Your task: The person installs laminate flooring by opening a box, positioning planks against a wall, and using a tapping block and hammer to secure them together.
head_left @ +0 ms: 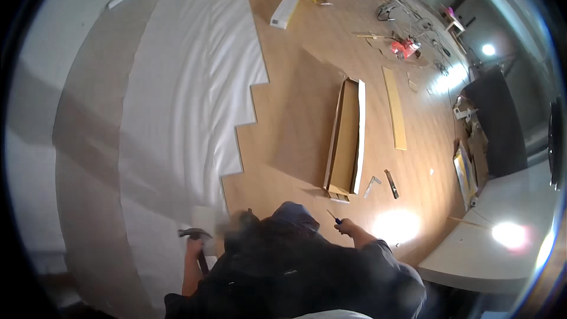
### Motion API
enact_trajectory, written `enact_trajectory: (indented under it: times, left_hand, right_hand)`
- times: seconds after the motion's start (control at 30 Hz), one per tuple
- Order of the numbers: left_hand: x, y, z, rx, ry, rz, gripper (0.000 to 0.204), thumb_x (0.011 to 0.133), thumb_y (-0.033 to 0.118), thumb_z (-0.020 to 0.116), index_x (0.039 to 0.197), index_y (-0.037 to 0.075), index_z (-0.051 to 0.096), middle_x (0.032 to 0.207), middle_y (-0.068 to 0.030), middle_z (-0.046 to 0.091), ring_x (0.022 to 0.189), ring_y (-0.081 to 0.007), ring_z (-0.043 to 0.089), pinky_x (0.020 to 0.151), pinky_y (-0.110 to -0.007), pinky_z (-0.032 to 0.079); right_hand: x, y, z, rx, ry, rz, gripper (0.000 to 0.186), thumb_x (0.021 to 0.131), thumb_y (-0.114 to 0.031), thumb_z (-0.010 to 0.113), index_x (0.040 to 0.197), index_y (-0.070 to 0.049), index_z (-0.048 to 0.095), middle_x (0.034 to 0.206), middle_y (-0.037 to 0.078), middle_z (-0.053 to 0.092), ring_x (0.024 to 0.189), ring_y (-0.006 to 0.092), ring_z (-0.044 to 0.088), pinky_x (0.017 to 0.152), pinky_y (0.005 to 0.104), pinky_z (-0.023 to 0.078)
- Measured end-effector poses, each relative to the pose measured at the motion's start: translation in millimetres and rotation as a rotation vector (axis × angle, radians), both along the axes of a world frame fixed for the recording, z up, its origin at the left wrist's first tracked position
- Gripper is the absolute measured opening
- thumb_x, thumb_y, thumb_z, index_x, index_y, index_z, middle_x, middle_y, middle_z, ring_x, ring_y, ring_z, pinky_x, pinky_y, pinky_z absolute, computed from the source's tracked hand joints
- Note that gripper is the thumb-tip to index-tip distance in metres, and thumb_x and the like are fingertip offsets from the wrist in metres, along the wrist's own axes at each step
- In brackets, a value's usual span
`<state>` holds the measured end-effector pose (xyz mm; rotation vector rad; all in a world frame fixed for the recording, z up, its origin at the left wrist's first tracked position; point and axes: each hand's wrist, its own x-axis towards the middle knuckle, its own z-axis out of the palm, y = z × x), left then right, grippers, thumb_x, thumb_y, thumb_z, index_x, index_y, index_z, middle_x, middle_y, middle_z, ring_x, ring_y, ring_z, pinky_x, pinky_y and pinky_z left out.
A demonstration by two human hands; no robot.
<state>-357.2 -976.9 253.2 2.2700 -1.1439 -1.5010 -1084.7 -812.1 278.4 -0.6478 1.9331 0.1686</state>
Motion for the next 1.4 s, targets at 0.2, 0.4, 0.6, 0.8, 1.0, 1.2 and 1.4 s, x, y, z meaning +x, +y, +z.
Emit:
enact_trajectory:
  times: [0.2, 0.4, 0.6, 0.8, 1.0, 1.2, 1.4]
  left_hand:
    - [-150, -207, -18, 0.175, 0.063, -0.572, 0.031, 0.078, 0.015, 0.069, 0.103, -0.003, 0.07, 0.093, -0.0171, 0.072, 0.086, -0.0321, 0.069, 0.075, -0.044, 0.054]
    - [-198, -362, -71, -0.004, -0.046, -0.847, 0.043, 0.077, 0.02, 0.069, 0.115, -0.002, 0.07, 0.111, -0.0232, 0.073, 0.103, -0.035, 0.072, 0.085, -0.045, 0.055]
    - [-287, -461, -14, 0.26, -0.017, -0.398, 0.042, 0.078, 0.018, 0.069, 0.115, -0.003, 0.07, 0.108, -0.0214, 0.073, 0.099, -0.0329, 0.071, 0.082, -0.045, 0.055]
    - [-393, -581, -21, 0.334, 0.04, -0.349, 0.042, 0.077, 0.016, 0.069, 0.114, -0.003, 0.07, 0.107, -0.0194, 0.073, 0.098, -0.0305, 0.071, 0.081, -0.044, 0.055]
    - [-479, -761, -27, 0.398, 0.019, -0.407, 0.041, 0.077, 0.014, 0.07, 0.114, -0.003, 0.069, 0.105, -0.0174, 0.073, 0.096, -0.0281, 0.071, 0.08, -0.043, 0.055]
    - [-574, -1014, -39, 0.3, 0.02, -0.347, 0.041, 0.077, 0.012, 0.07, 0.114, -0.003, 0.069, 0.104, -0.0154, 0.073, 0.094, -0.0257, 0.071, 0.078, -0.042, 0.056]
    - [-751, -1241, 108, 0.23, 0.482, -0.275, 0.047, 0.069, 0.001, 0.06, 0.116, -0.001, 0.067, 0.098, -0.0087, 0.068, 0.09, -0.0266, 0.066, 0.08, -0.039, 0.052]
  right_hand:
    - [-14, -95, -14, -0.214, 0.236, -0.322, 0.046, 0.091, -0.043, 0.07, 0.105, 0.001, 0.07, 0.08, 0.015, 0.073, 0.061, 0.0249, 0.071, 0.057, 0.042, 0.056]
    - [-114, -253, -51, -0.206, 0.261, -0.001, 0.051, 0.09, -0.047, 0.07, 0.117, -0.003, 0.069, 0.096, 0.019, 0.074, 0.087, 0.0316, 0.074, 0.082, 0.0439, 0.058]
    - [-277, -442, -12, -0.116, 0.194, 0.018, 0.048, 0.089, -0.04, 0.07, 0.119, -0.003, 0.071, 0.111, 0.025, 0.073, 0.108, 0.0396, 0.07, 0.09, 0.0477, 0.055]
    - [-414, -692, -39, -0.499, 0.184, -0.379, 0.036, 0.093, -0.035, 0.07, 0.103, -0.001, 0.065, 0.076, 0.014, 0.068, 0.066, 0.0243, 0.07, 0.061, 0.0406, 0.057]
    - [-405, -900, 30, -0.532, 0.209, -0.007, 0.047, 0.094, -0.043, 0.065, 0.118, -0.003, 0.066, 0.102, 0.022, 0.072, 0.102, 0.0384, 0.07, 0.088, 0.0483, 0.054]
    - [-420, -1094, 50, -0.574, -0.181, 0.251, 0.044, 0.091, -0.038, 0.067, 0.122, -0.007, 0.066, 0.113, 0.024, 0.07, 0.115, 0.0432, 0.064, 0.095, 0.049, 0.051]
    - [-496, -1279, -1, -0.383, -0.502, 0.497, 0.046, 0.093, -0.038, 0.064, 0.131, -0.012, 0.062, 0.13, 0.021, 0.066, 0.124, 0.0405, 0.061, 0.102, 0.0507, 0.047]
